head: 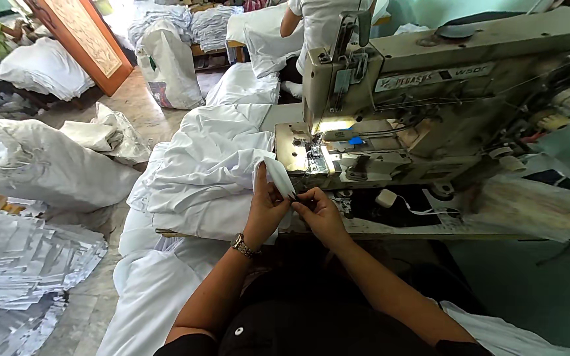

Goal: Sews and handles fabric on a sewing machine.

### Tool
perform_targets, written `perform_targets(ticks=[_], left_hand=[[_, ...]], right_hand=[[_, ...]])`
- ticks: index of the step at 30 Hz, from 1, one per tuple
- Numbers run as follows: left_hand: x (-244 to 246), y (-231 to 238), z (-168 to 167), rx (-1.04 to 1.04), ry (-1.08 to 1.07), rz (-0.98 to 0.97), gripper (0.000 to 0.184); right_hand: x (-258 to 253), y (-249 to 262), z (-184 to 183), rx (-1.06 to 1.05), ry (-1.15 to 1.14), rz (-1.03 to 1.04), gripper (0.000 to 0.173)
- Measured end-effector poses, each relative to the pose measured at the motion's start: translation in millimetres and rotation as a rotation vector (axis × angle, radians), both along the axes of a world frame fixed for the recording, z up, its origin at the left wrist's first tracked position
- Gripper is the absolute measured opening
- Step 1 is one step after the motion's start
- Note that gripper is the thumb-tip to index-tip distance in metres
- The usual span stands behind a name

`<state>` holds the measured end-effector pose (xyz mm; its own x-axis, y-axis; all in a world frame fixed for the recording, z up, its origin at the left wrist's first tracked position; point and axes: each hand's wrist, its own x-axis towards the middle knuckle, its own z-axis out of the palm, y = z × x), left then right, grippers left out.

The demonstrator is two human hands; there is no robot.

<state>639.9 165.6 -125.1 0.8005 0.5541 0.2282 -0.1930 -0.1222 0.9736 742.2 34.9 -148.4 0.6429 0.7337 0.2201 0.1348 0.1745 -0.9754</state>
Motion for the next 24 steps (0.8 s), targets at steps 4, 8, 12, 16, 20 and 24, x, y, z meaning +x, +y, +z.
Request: perform_targets(ticks=[4, 8, 12, 16, 20, 24], left_hand=[[0.4, -2.4, 0.4, 0.041, 0.007, -0.009, 0.107], [-1.1, -3.9, -1.0, 0.037, 0.004, -0.008, 0.105], [-1.9, -4.2, -1.5, 0.001, -0.059, 0.073, 0.091], [-3.0, -3.1, -1.7, -0.024, -0.058, 0.085, 0.095], [-4.1, -4.7, -2.3, 0.014, -0.024, 0.066, 0.095], [-4.7, -6.8, -3.2, 0.067, -0.016, 0.033, 0.094]], right_hand=[[-1.1, 1.2, 2.1, 0.004, 0.005, -0.02, 0.022], [-1.2, -0.3, -0.8, -0.007, -0.026, -0.03, 0.016], [-2.8, 0.4, -7.1, -0.009, -0.027, -0.034, 0.013], [-4.9, 1.7, -6.9, -0.001, 0.018, -0.021, 0.014], [-6.5, 2.2, -1.0, 0.006, 0.025, -0.034, 0.02], [-3.9, 2.0, 0.1, 0.001, 0.003, -0.035, 0.019]])
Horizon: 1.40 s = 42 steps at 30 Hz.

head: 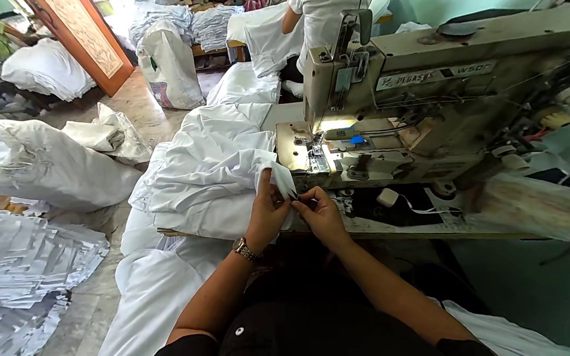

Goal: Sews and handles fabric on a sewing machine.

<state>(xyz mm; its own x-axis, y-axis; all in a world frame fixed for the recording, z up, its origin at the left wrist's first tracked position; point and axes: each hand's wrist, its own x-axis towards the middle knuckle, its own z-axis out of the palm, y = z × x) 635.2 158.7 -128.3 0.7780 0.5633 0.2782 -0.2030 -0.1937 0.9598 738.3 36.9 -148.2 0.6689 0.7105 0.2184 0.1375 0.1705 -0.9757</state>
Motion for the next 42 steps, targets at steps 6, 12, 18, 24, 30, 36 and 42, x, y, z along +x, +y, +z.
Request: perform_targets(ticks=[6, 12, 18, 24, 30, 36, 42], left_hand=[[-0.7, -0.4, -1.1, 0.031, -0.022, 0.039, 0.086], [-1.4, 1.4, 1.3, 0.007, -0.042, 0.07, 0.087], [-2.1, 0.0, 1.1, 0.012, -0.042, 0.017, 0.086], [-1.3, -0.1, -1.6, -0.006, -0.021, 0.0, 0.088], [-1.3, -3.8, -4.6, 0.041, -0.011, -0.01, 0.087], [-2.0, -5.8, -7.1, 0.046, 0.024, -0.015, 0.087], [-2.4, -5.0, -9.2, 0.044, -0.029, 0.049, 0.081]], right_hand=[[2.7, -1.6, -7.4, 0.007, -0.039, -0.004, 0.012], [-0.9, -0.1, -0.4, 0.026, 0.027, 0.039, 0.018], [1.3, 1.8, 4.5, 0.055, 0.076, 0.073, 0.016], [3.6, -0.2, 0.3, 0.044, 0.102, 0.066, 0.012], [1.7, 0.7, 4.8, 0.023, 0.095, 0.044, 0.018], [2.5, 0.7, 1.3, 0.02, 0.083, 0.049, 0.011], [3.8, -2.1, -2.2, 0.025, 0.04, -0.001, 0.019]])
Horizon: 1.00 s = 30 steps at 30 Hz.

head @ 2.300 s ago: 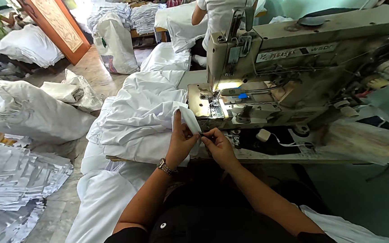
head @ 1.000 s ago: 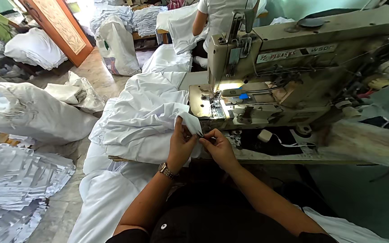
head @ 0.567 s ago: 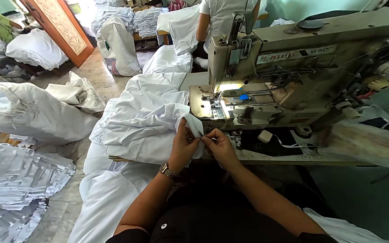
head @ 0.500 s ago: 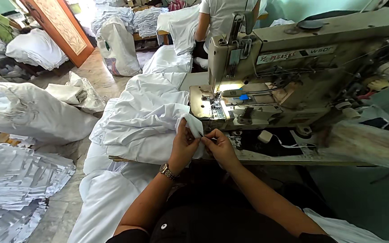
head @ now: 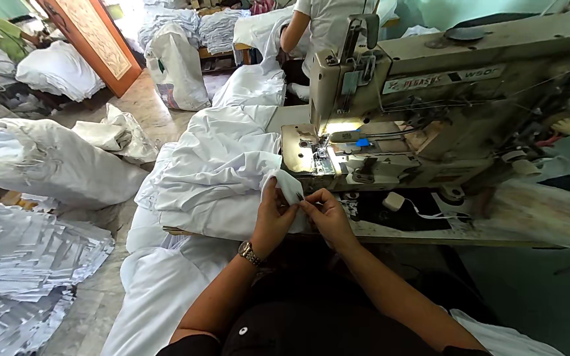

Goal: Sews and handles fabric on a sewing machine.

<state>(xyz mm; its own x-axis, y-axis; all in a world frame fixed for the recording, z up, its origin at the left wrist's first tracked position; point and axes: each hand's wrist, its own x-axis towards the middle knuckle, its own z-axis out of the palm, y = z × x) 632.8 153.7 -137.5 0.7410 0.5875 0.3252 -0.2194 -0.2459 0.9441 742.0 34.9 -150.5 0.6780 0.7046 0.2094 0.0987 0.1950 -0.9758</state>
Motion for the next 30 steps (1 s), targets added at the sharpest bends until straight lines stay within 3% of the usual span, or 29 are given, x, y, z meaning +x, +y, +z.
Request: perform_targets(ticks=[2, 3, 5, 7, 8, 11, 13, 15, 16, 18, 20, 22, 25, 28, 30], left_hand=[[-17.7, 5.7, 12.9, 0.081, 0.008, -0.009, 0.073], [-37.2, 8.3, 27.4, 0.185, 0.012, -0.09, 0.058], [-91.5, 14.7, 71.9, 0.425, 0.014, -0.489, 0.019], [-136.8, 19.1, 108.0, 0.432, -0.055, -0.95, 0.03], [-149.7, 21.8, 116.9, 0.321, -0.114, -1.026, 0.033], [-152.3, 51.7, 105.2, 0.144, -0.115, -0.69, 0.027], [-130.6, 62.6, 70.2, 0.077, 0.077, -0.441, 0.029], [-101.3, 47.0, 24.9, -0.099, 0.306, -0.377, 0.045], [-88.5, 33.1, 3.5, -0.221, 0.37, -0.381, 0.059], [-72.1, 8.5, -29.8, -0.398, 0.361, -0.366, 0.08], [-66.5, -1.6, -40.4, -0.481, 0.254, -0.325, 0.09], [-68.9, 0.6, -33.1, -0.55, 0.13, -0.256, 0.087], [-81.7, 19.7, 11.1, -0.532, -0.117, 0.129, 0.045], [-100.8, 35.4, 65.2, -0.226, -0.392, 0.627, 0.03], [-108.7, 24.6, 97.3, -0.051, -0.613, 0.656, 0.02]], right_hand=[[5.3, -3.2, -1.5, -0.005, -0.072, -0.04, 0.037], [9.0, -4.1, -1.8, 0.001, -0.106, -0.068, 0.038], [17.9, -5.4, -1.1, 0.002, -0.149, -0.104, 0.023], [20.3, -1.5, -2.4, -0.022, -0.137, -0.128, 0.027], [18.7, 2.0, -1.6, -0.043, -0.153, -0.123, 0.029], [8.1, 21.5, 0.3, -0.064, -0.332, -0.066, 0.025], [2.9, 39.9, 0.3, -0.059, -0.477, -0.013, 0.021], [-0.1, 56.7, 3.4, -0.17, -0.656, 0.072, 0.024], [-1.4, 66.0, 7.3, -0.296, -0.752, 0.146, 0.034], [-4.6, 90.3, 10.5, -0.558, -0.915, 0.281, 0.054], [-4.9, 112.7, 8.8, -0.641, -0.968, 0.337, 0.047], [-9.8, 121.8, 18.0, -0.47, -0.937, 0.288, 0.031], [-35.4, 105.0, 59.3, 0.012, -1.067, 0.138, 0.017], [-61.6, 84.7, 74.5, 0.232, -1.133, 0.079, 0.015], [-64.4, 89.0, 70.4, 0.264, -1.138, 0.014, 0.017]])
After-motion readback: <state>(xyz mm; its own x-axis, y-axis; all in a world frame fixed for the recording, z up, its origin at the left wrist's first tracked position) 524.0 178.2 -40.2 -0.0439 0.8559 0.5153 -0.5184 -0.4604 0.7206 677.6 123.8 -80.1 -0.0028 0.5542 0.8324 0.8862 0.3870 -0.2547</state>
